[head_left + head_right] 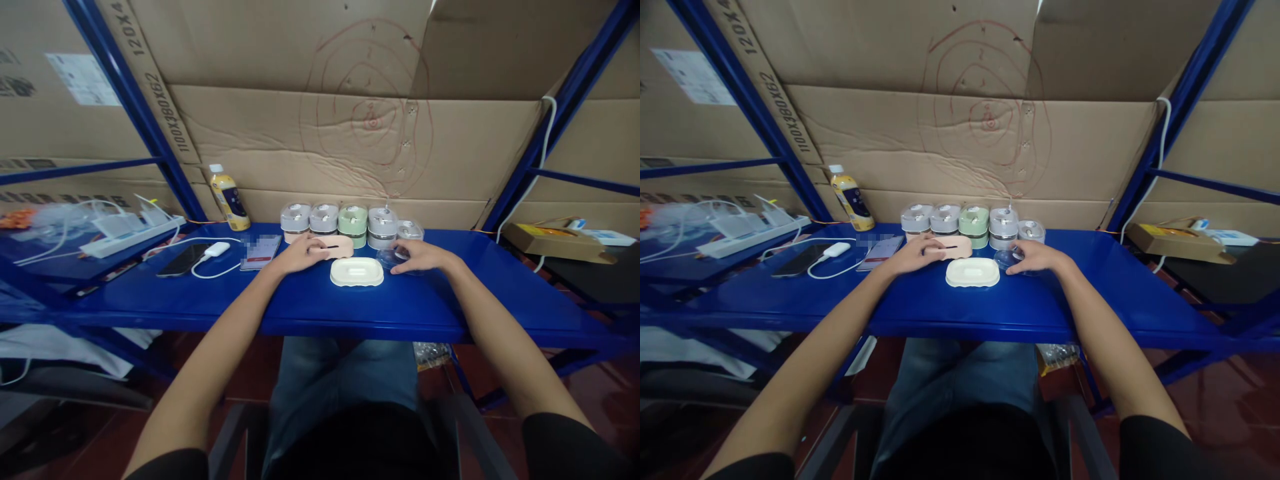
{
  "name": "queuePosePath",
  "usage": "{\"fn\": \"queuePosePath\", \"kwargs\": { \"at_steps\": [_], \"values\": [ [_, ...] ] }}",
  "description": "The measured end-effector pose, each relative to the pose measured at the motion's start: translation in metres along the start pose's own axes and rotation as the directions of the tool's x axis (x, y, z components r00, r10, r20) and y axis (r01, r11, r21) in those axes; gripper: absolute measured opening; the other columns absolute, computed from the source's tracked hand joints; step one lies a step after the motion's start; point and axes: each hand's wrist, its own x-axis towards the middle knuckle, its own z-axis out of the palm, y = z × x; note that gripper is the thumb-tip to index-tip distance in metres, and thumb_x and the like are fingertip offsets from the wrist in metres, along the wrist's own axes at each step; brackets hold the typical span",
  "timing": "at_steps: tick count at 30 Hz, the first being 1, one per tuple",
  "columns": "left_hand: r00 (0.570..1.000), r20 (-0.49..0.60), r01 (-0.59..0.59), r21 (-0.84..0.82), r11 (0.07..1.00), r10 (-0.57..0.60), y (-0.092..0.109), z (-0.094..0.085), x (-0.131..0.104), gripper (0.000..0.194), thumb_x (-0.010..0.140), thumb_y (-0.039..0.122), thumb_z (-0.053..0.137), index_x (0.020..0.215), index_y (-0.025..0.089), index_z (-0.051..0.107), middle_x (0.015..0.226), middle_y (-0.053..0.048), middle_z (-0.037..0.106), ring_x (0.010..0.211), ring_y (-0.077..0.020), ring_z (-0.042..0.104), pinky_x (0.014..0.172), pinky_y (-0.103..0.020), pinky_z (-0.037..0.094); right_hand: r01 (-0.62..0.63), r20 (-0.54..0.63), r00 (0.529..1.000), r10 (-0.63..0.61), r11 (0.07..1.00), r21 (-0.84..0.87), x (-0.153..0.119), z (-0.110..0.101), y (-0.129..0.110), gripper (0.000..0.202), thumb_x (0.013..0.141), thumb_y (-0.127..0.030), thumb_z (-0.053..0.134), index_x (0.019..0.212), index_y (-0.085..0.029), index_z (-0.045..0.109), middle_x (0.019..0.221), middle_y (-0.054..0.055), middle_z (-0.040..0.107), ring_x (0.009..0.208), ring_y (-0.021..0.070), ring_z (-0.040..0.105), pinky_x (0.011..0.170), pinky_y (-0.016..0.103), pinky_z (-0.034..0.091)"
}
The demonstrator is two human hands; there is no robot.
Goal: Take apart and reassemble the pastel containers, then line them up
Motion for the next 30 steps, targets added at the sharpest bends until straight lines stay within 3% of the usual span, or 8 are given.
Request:
{"fn": "queuePosePath", "kwargs": {
  "at_steps": [5, 8, 11, 14, 19, 24, 30],
  "values": [
    [0.997, 0.072, -0.003, -0.013, 1.000, 0.004, 0.002, 0.004, -0.001, 0.049, 0.090, 0.063, 0.065, 0.110, 0.020, 0.078, 0.112, -0.011, 0.071, 0.110, -0.0296, 0.066, 0.104, -0.049, 0.053, 0.023, -0.003, 1.000, -0.023, 1.000, -0.002, 0.002, 0.003, 0.002, 0.080, 0.065, -0.065, 0.090, 0.130, -0.022, 0.070, 0.115, 0.012, 0.076, 0.102, 0.0345, 0.073, 0.091, 0.051, 0.061],
    [0.997, 0.045, -0.059, -0.033, 0.998, 0.060, 0.012, 0.007, -0.002, 0.050, 0.094, 0.063, 0.061, 0.114, 0.020, 0.077, 0.119, -0.013, 0.070, 0.116, -0.0309, 0.064, 0.107, -0.051, 0.051, -0.019, -0.045, 0.999, 0.020, 1.000, 0.021, 0.001, 0.001, -0.001, 0.079, 0.066, -0.065, 0.089, 0.130, -0.022, 0.071, 0.115, 0.013, 0.076, 0.102, 0.0349, 0.073, 0.092, 0.052, 0.060],
    [0.991, 0.017, -0.133, -0.064, 0.989, 0.135, 0.029, 0.014, -0.005, 0.049, 0.094, 0.061, 0.063, 0.119, 0.021, 0.076, 0.129, -0.014, 0.065, 0.121, -0.0311, 0.064, 0.110, -0.051, 0.050, -0.041, -0.119, 0.992, 0.048, 0.997, 0.062, -0.002, -0.003, -0.008, 0.077, 0.072, -0.069, 0.084, 0.131, -0.021, 0.069, 0.115, 0.012, 0.075, 0.103, 0.0338, 0.072, 0.093, 0.050, 0.058],
    [0.975, 0.055, -0.210, -0.064, 0.976, 0.213, 0.047, 0.023, -0.009, 0.045, 0.093, 0.057, 0.068, 0.120, 0.021, 0.075, 0.136, -0.014, 0.060, 0.129, -0.0325, 0.061, 0.116, -0.052, 0.047, 0.012, -0.244, 0.970, 0.016, 0.993, 0.115, -0.004, -0.005, -0.013, 0.074, 0.077, -0.071, 0.079, 0.131, -0.021, 0.068, 0.113, 0.012, 0.075, 0.099, 0.0314, 0.071, 0.091, 0.049, 0.058],
    [0.968, 0.102, -0.222, -0.064, 0.973, 0.227, 0.062, 0.033, -0.012, 0.046, 0.091, 0.056, 0.072, 0.124, 0.023, 0.073, 0.134, -0.013, 0.061, 0.132, -0.0338, 0.061, 0.118, -0.051, 0.046, 0.130, -0.385, 0.920, -0.074, 0.984, 0.120, -0.005, 0.001, -0.027, 0.078, 0.075, -0.067, 0.083, 0.136, -0.022, 0.067, 0.118, 0.013, 0.073, 0.103, 0.0328, 0.070, 0.095, 0.051, 0.057],
    [0.987, 0.058, -0.142, -0.126, 0.982, 0.150, 0.066, 0.032, -0.012, 0.085, 0.075, 0.059, 0.087, 0.144, 0.021, 0.054, 0.141, -0.016, 0.063, 0.132, -0.0393, 0.062, 0.113, -0.054, 0.049, 0.342, -0.294, 0.904, -0.310, 0.937, 0.066, -0.002, 0.018, -0.056, 0.079, 0.074, -0.064, 0.085, 0.140, -0.024, 0.067, 0.125, 0.012, 0.071, 0.113, 0.0326, 0.067, 0.100, 0.050, 0.054],
    [0.991, 0.082, -0.079, -0.257, 0.963, 0.104, 0.066, 0.037, -0.012, 0.115, 0.065, 0.055, 0.094, 0.158, 0.022, 0.033, 0.146, -0.019, 0.061, 0.133, -0.0404, 0.062, 0.111, -0.054, 0.051, 0.441, -0.237, 0.873, -0.427, 0.898, 0.007, 0.007, 0.042, -0.076, 0.083, 0.077, -0.067, 0.084, 0.147, -0.027, 0.063, 0.120, 0.011, 0.068, 0.108, 0.0307, 0.066, 0.099, 0.049, 0.055]
  ]
}}
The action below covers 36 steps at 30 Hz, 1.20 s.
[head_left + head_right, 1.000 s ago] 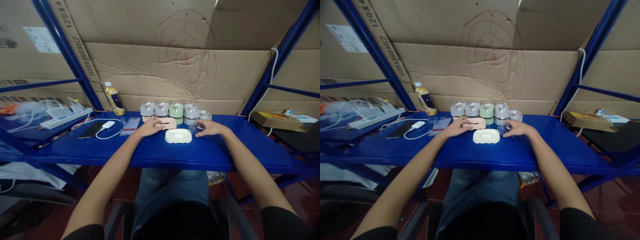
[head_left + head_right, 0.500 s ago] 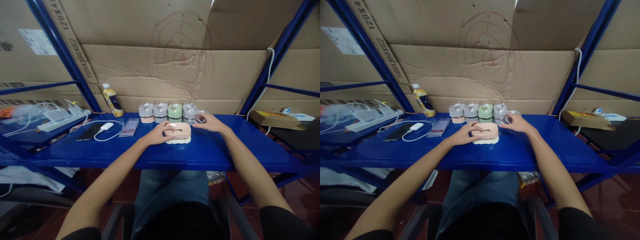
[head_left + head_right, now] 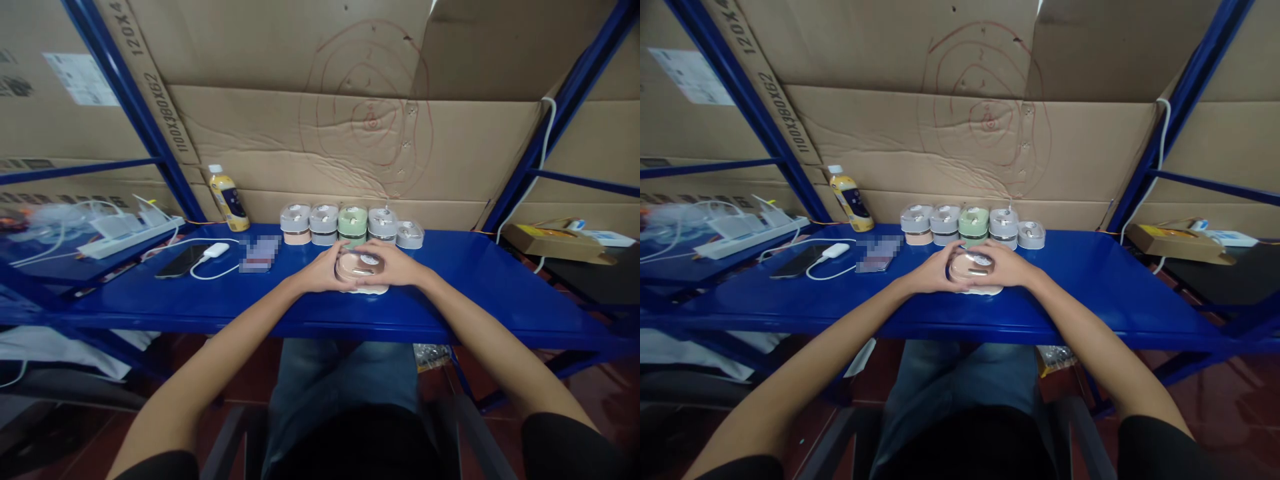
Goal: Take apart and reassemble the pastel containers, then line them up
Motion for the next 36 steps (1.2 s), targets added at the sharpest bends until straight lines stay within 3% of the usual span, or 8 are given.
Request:
{"fn": "queuePosePath", "kwargs": {
  "at_steps": [10, 21, 27, 29, 32, 35, 36],
  "values": [
    [0.998, 0.057, -0.001, 0.022, 1.000, -0.001, -0.009, 0.007, 0.001, 0.133, 0.061, 0.056, 0.097, 0.166, 0.020, 0.024, 0.153, -0.025, 0.055, 0.144, -0.0461, 0.053, 0.117, -0.064, 0.043, -0.075, 0.108, 0.991, 0.084, 0.994, -0.083, -0.005, 0.007, -0.005, 0.093, 0.081, -0.073, 0.077, 0.157, -0.026, 0.054, 0.121, 0.014, 0.064, 0.107, 0.0330, 0.066, 0.095, 0.052, 0.056],
    [0.999, 0.047, 0.005, -0.152, 0.988, 0.002, -0.016, 0.014, 0.005, 0.146, 0.054, 0.052, 0.102, 0.168, 0.022, 0.015, 0.146, -0.024, 0.061, 0.135, -0.0440, 0.062, 0.114, -0.063, 0.046, -0.036, 0.153, 0.986, 0.067, 0.980, -0.195, -0.005, 0.005, -0.014, 0.088, 0.084, -0.078, 0.072, 0.156, -0.031, 0.054, 0.124, 0.014, 0.064, 0.103, 0.0340, 0.066, 0.088, 0.049, 0.058],
    [0.996, 0.075, 0.046, -0.121, 0.992, -0.037, -0.019, 0.011, 0.003, 0.145, 0.051, 0.053, 0.102, 0.168, 0.022, 0.021, 0.147, -0.022, 0.061, 0.140, -0.0430, 0.058, 0.118, -0.062, 0.042, -0.035, 0.176, 0.981, 0.080, 0.969, -0.243, -0.008, 0.004, -0.019, 0.089, 0.087, -0.077, 0.067, 0.162, -0.032, 0.046, 0.124, 0.013, 0.064, 0.104, 0.0327, 0.066, 0.091, 0.048, 0.058],
    [0.995, 0.077, 0.063, -0.091, 0.994, -0.056, -0.020, 0.009, 0.003, 0.143, 0.052, 0.054, 0.102, 0.167, 0.021, 0.023, 0.146, -0.022, 0.060, 0.140, -0.0418, 0.057, 0.120, -0.062, 0.041, -0.067, 0.196, 0.973, 0.124, 0.960, -0.271, -0.025, -0.006, -0.020, 0.090, 0.089, -0.073, 0.067, 0.164, -0.031, 0.042, 0.128, 0.015, 0.063, 0.108, 0.0351, 0.067, 0.092, 0.050, 0.058],
    [0.992, 0.080, 0.100, -0.054, 0.994, -0.095, -0.020, 0.007, 0.002, 0.132, 0.062, 0.060, 0.095, 0.166, 0.017, 0.026, 0.143, -0.021, 0.061, 0.138, -0.0384, 0.059, 0.120, -0.059, 0.042, -0.198, 0.208, 0.936, 0.285, 0.913, -0.358, -0.074, -0.035, -0.011, 0.095, 0.087, -0.066, 0.069, 0.168, -0.030, 0.034, 0.132, 0.018, 0.062, 0.111, 0.0409, 0.068, 0.087, 0.050, 0.059],
    [0.988, 0.107, 0.115, 0.011, 0.993, -0.115, -0.018, 0.006, 0.003, 0.117, 0.073, 0.063, 0.086, 0.163, 0.016, 0.028, 0.144, -0.020, 0.060, 0.136, -0.0367, 0.058, 0.119, -0.057, 0.042, -0.389, 0.123, 0.872, 0.473, 0.824, -0.412, -0.131, -0.074, 0.024, 0.094, 0.086, -0.067, 0.068, 0.167, -0.032, 0.035, 0.134, 0.018, 0.063, 0.109, 0.0413, 0.071, 0.090, 0.051, 0.059],
    [0.987, 0.112, 0.112, 0.032, 0.993, -0.115, -0.017, 0.005, 0.003, 0.113, 0.075, 0.064, 0.084, 0.162, 0.016, 0.030, 0.144, -0.020, 0.060, 0.136, -0.0366, 0.058, 0.119, -0.057, 0.042, -0.471, 0.082, 0.828, 0.555, 0.768, -0.434, -0.145, -0.087, 0.041, 0.096, 0.085, -0.071, 0.068, 0.167, -0.030, 0.037, 0.134, 0.019, 0.064, 0.110, 0.0426, 0.071, 0.093, 0.053, 0.058]
  ]
}}
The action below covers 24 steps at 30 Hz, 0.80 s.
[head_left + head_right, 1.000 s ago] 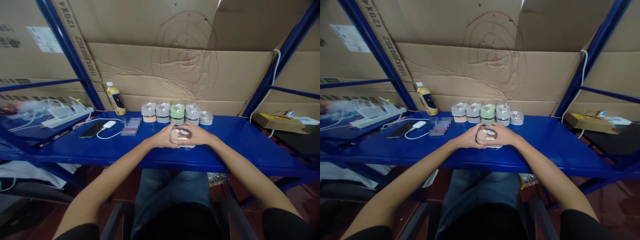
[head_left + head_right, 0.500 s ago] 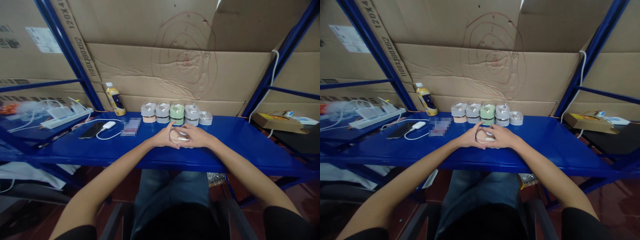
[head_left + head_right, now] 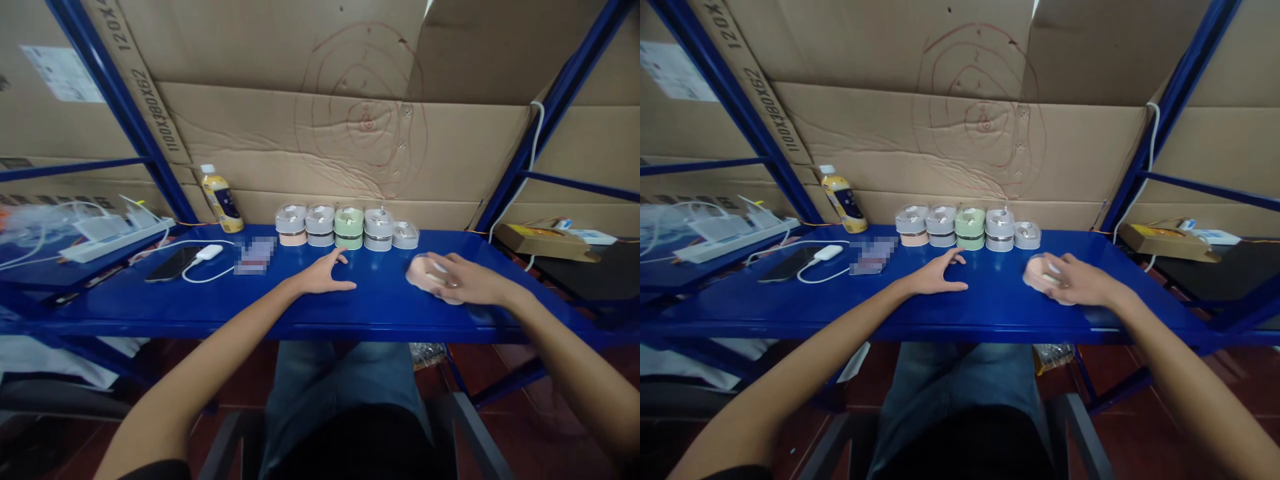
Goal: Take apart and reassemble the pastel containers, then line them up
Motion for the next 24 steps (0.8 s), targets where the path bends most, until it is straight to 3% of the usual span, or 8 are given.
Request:
{"fn": "queuePosePath", "kwargs": {
  "at_steps": [2, 4, 8, 13, 16, 19, 22, 24],
  "values": [
    [1.000, 0.003, -0.001, 0.023, 1.000, 0.001, 0.001, 0.000, 0.000, 0.106, 0.079, 0.064, 0.081, 0.161, 0.017, 0.032, 0.145, -0.019, 0.059, 0.135, -0.0363, 0.058, 0.118, -0.056, 0.043, -0.211, 0.015, 0.977, 0.212, 0.977, -0.037, 0.008, -0.003, 0.046, 0.100, 0.085, -0.076, 0.064, 0.165, -0.022, 0.038, 0.137, 0.024, 0.064, 0.122, 0.0471, 0.066, 0.100, 0.056, 0.054],
    [1.000, 0.000, -0.005, 0.032, 0.999, 0.005, 0.001, 0.000, 0.000, 0.101, 0.081, 0.063, 0.079, 0.159, 0.018, 0.033, 0.145, -0.018, 0.059, 0.135, -0.0359, 0.058, 0.117, -0.054, 0.044, -0.426, 0.015, 0.904, 0.426, 0.904, -0.029, 0.033, -0.005, 0.079, 0.097, 0.091, -0.078, 0.056, 0.162, -0.014, 0.041, 0.144, 0.029, 0.061, 0.132, 0.0491, 0.060, 0.105, 0.057, 0.050],
    [1.000, -0.011, -0.022, 0.048, 0.999, 0.022, -0.002, 0.001, 0.000, 0.094, 0.083, 0.062, 0.077, 0.157, 0.021, 0.037, 0.144, -0.016, 0.060, 0.136, -0.0354, 0.059, 0.117, -0.053, 0.045, -0.578, -0.095, 0.802, 0.589, 0.807, 0.119, 0.097, -0.001, 0.100, 0.077, 0.104, -0.063, 0.044, 0.153, -0.004, 0.051, 0.152, 0.037, 0.052, 0.139, 0.0471, 0.056, 0.112, 0.054, 0.044],
    [0.999, -0.029, -0.042, 0.056, 0.998, 0.043, -0.005, 0.003, 0.000, 0.088, 0.084, 0.059, 0.077, 0.155, 0.021, 0.041, 0.144, -0.016, 0.061, 0.136, -0.0357, 0.059, 0.117, -0.054, 0.045, -0.524, -0.160, 0.820, 0.549, 0.833, 0.175, 0.142, 0.014, 0.084, 0.071, 0.106, -0.057, 0.041, 0.156, -0.008, 0.048, 0.151, 0.030, 0.057, 0.142, 0.0392, 0.056, 0.116, 0.048, 0.044],
    [0.998, -0.035, -0.047, 0.101, 0.994, 0.051, -0.004, 0.006, -0.002, 0.085, 0.083, 0.059, 0.078, 0.152, 0.020, 0.046, 0.145, -0.018, 0.061, 0.137, -0.0378, 0.058, 0.118, -0.056, 0.045, -0.505, -0.205, 0.818, 0.537, 0.842, 0.190, 0.146, 0.020, 0.074, 0.078, 0.106, -0.058, 0.038, 0.161, -0.003, 0.037, 0.155, 0.032, 0.052, 0.149, 0.0393, 0.048, 0.119, 0.047, 0.041],
    [0.999, -0.007, -0.039, 0.173, 0.984, 0.041, 0.001, 0.008, -0.004, 0.086, 0.083, 0.061, 0.076, 0.151, 0.016, 0.048, 0.148, -0.021, 0.057, 0.139, -0.0396, 0.057, 0.119, -0.056, 0.045, -0.471, -0.320, 0.811, 0.490, 0.871, 0.139, 0.141, 0.020, 0.059, 0.080, 0.105, -0.057, 0.036, 0.159, 0.002, 0.038, 0.158, 0.035, 0.045, 0.150, 0.0437, 0.044, 0.121, 0.052, 0.038],
    [0.999, 0.019, -0.046, 0.223, 0.974, 0.043, 0.008, 0.008, -0.007, 0.082, 0.088, 0.062, 0.070, 0.151, 0.015, 0.047, 0.152, -0.022, 0.054, 0.141, -0.0390, 0.055, 0.120, -0.054, 0.045, -0.251, -0.387, 0.897, 0.214, 0.967, -0.048, 0.139, 0.021, 0.035, 0.077, 0.102, -0.058, 0.043, 0.158, -0.005, 0.045, 0.168, 0.028, 0.036, 0.156, 0.0440, 0.036, 0.126, 0.055, 0.031],
    [0.999, 0.027, -0.052, 0.245, 0.968, 0.046, 0.012, 0.008, -0.009, 0.079, 0.091, 0.062, 0.066, 0.151, 0.014, 0.047, 0.153, -0.022, 0.053, 0.142, -0.0386, 0.055, 0.120, -0.054, 0.045, -0.063, -0.308, 0.951, 0.015, 0.987, -0.148, 0.138, 0.023, 0.017, 0.075, 0.101, -0.059, 0.048, 0.158, -0.010, 0.047, 0.171, 0.023, 0.036, 0.158, 0.0412, 0.033, 0.128, 0.054, 0.029]
  ]
}}
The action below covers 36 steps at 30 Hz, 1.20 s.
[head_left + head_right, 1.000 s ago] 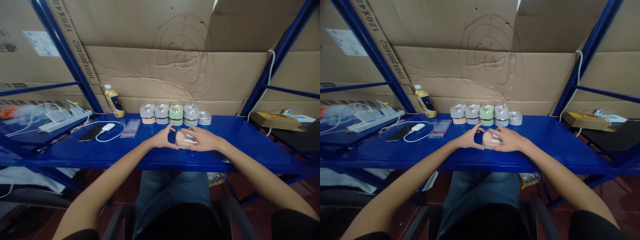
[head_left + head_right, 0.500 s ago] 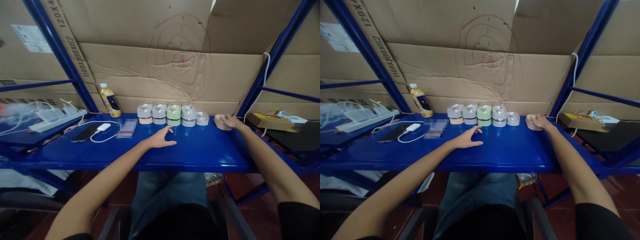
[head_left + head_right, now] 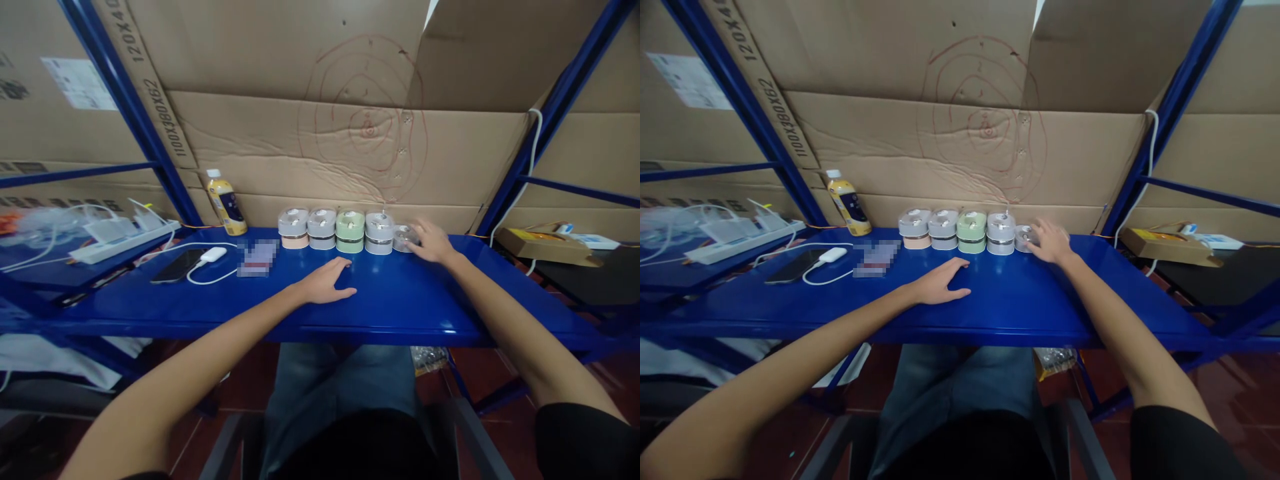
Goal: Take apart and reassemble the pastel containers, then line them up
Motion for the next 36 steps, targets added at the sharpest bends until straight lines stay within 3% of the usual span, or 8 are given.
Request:
{"fn": "queuePosePath", "kwargs": {
  "at_steps": [7, 11, 15, 19, 22, 26, 32, 36],
  "values": [
    [1.000, -0.023, 0.003, -0.004, 1.000, -0.003, 0.001, 0.000, 0.000, 0.074, 0.091, 0.062, 0.067, 0.147, 0.017, 0.051, 0.149, -0.019, 0.057, 0.137, -0.0375, 0.059, 0.115, -0.053, 0.049, 0.078, 0.091, 0.993, -0.077, 0.997, -0.010, -0.037, -0.026, -0.050, 0.063, 0.101, -0.059, 0.051, 0.141, -0.011, 0.061, 0.149, 0.025, 0.060, 0.139, 0.0423, 0.056, 0.116, 0.058, 0.043],
    [1.000, -0.028, 0.012, -0.009, 1.000, -0.012, 0.001, 0.001, 0.000, 0.075, 0.089, 0.062, 0.069, 0.146, 0.018, 0.052, 0.148, -0.018, 0.058, 0.136, -0.0378, 0.059, 0.115, -0.053, 0.049, -0.157, 0.004, 0.987, 0.158, 0.987, -0.033, -0.062, -0.054, -0.070, 0.080, 0.094, -0.076, 0.052, 0.138, -0.010, 0.061, 0.140, 0.029, 0.063, 0.130, 0.0471, 0.061, 0.105, 0.057, 0.051],
    [0.997, -0.076, 0.009, -0.069, 0.998, -0.015, -0.002, 0.001, 0.000, 0.081, 0.085, 0.061, 0.076, 0.149, 0.019, 0.050, 0.149, -0.018, 0.058, 0.137, -0.0382, 0.059, 0.116, -0.055, 0.049, -0.350, 0.214, 0.910, 0.355, 0.935, -0.062, -0.065, -0.067, -0.087, 0.097, 0.084, -0.080, 0.063, 0.152, -0.011, 0.049, 0.136, 0.030, 0.065, 0.121, 0.0497, 0.067, 0.093, 0.057, 0.056],
    [0.990, -0.139, -0.016, -0.184, 0.983, -0.010, -0.008, 0.003, 0.001, 0.106, 0.071, 0.062, 0.090, 0.155, 0.019, 0.044, 0.151, -0.021, 0.057, 0.140, -0.0404, 0.057, 0.118, -0.059, 0.046, -0.028, 0.277, 0.961, -0.010, 0.990, 0.136, -0.064, -0.065, -0.107, 0.082, 0.082, -0.062, 0.073, 0.145, -0.014, 0.055, 0.132, 0.025, 0.069, 0.116, 0.0428, 0.071, 0.093, 0.052, 0.058],
    [0.990, -0.136, -0.071, -0.274, 0.959, 0.034, -0.012, 0.003, 0.002, 0.122, 0.060, 0.061, 0.097, 0.159, 0.021, 0.040, 0.156, -0.023, 0.054, 0.143, -0.0425, 0.055, 0.120, -0.061, 0.044, 0.260, 0.156, 0.923, -0.351, 0.869, 0.421, -0.061, -0.060, -0.128, 0.089, 0.077, -0.057, 0.080, 0.152, -0.017, 0.052, 0.147, 0.020, 0.063, 0.130, 0.0398, 0.064, 0.107, 0.053, 0.054],
    [0.988, -0.121, -0.125, -0.303, 0.945, 0.092, -0.011, 0.000, -0.001, 0.127, 0.061, 0.057, 0.098, 0.165, 0.023, 0.032, 0.157, -0.021, 0.054, 0.143, -0.0411, 0.056, 0.120, -0.061, 0.044, 0.350, -0.046, 0.908, -0.417, 0.693, 0.630, -0.049, -0.057, -0.142, 0.086, 0.079, -0.056, 0.080, 0.153, -0.020, 0.052, 0.148, 0.017, 0.063, 0.130, 0.0364, 0.064, 0.111, 0.055, 0.052],
    [0.979, -0.102, -0.189, -0.146, 0.971, 0.175, -0.006, -0.003, -0.005, 0.060, 0.087, 0.052, 0.080, 0.140, 0.029, 0.068, 0.144, -0.011, 0.062, 0.135, -0.0331, 0.061, 0.120, -0.052, 0.045, 0.179, -0.118, 0.984, -0.136, 0.669, 0.721, -0.041, -0.042, -0.110, 0.077, 0.084, -0.052, 0.079, 0.151, -0.023, 0.053, 0.148, 0.016, 0.064, 0.133, 0.0366, 0.063, 0.114, 0.058, 0.049],
    [0.985, -0.123, -0.130, -0.092, 0.987, 0.119, -0.007, -0.003, -0.004, 0.045, 0.093, 0.053, 0.072, 0.131, 0.029, 0.076, 0.142, -0.011, 0.057, 0.134, -0.0327, 0.059, 0.120, -0.050, 0.046, 0.048, -0.019, 0.999, -0.047, 0.729, 0.682, -0.043, -0.031, -0.096, 0.078, 0.083, -0.052, 0.080, 0.149, -0.019, 0.055, 0.144, 0.019, 0.066, 0.124, 0.0368, 0.068, 0.108, 0.058, 0.054]
  ]
}}
